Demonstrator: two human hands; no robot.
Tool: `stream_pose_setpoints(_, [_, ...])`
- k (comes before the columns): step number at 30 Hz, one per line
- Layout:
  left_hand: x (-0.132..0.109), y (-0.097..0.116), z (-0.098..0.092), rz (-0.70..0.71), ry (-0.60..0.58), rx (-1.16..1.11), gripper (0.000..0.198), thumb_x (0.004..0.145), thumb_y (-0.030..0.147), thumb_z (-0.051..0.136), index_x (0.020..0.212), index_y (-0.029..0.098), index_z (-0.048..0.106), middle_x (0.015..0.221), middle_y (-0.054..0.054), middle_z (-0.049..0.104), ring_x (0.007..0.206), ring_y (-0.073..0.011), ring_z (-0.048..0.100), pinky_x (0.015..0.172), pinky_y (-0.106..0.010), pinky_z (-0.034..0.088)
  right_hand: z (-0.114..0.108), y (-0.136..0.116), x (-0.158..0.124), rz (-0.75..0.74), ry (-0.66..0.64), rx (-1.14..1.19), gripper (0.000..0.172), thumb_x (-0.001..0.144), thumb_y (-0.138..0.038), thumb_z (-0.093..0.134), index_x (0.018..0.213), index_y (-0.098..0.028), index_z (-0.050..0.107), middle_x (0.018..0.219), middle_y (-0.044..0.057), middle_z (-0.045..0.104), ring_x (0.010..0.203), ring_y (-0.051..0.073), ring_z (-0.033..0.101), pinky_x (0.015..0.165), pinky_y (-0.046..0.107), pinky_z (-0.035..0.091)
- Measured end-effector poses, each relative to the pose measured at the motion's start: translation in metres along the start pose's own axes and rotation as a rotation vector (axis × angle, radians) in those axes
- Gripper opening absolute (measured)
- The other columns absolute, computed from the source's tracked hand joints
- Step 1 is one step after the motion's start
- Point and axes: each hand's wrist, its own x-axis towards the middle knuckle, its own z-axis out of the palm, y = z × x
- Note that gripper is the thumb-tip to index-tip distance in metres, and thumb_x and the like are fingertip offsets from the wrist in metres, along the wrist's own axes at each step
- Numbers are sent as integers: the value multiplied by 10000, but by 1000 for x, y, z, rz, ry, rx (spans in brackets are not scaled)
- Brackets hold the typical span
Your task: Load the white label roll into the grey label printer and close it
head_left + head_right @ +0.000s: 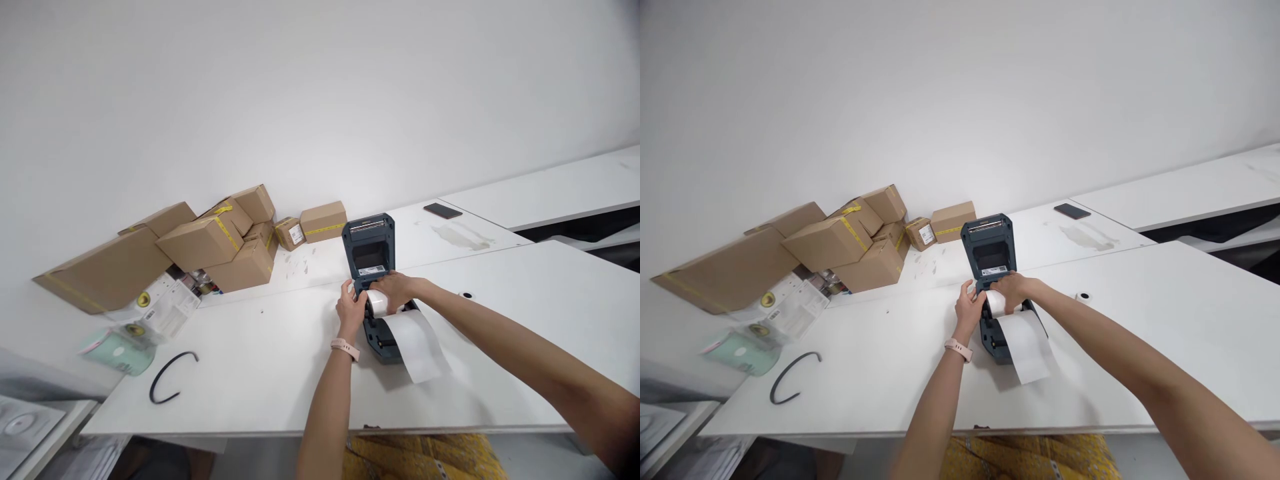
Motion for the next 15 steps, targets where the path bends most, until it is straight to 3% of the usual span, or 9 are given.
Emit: stream_pose_setpoints(15, [0, -7, 4, 6, 20, -46, 493, 836, 327, 632, 1309, 251, 518, 1256, -101, 671, 1177, -221, 626, 1015, -345, 440, 15, 9, 1, -6, 17, 36, 780, 530, -477, 771, 1240, -199, 612, 1187, 151, 660, 1130, 377, 580, 1010, 464, 340])
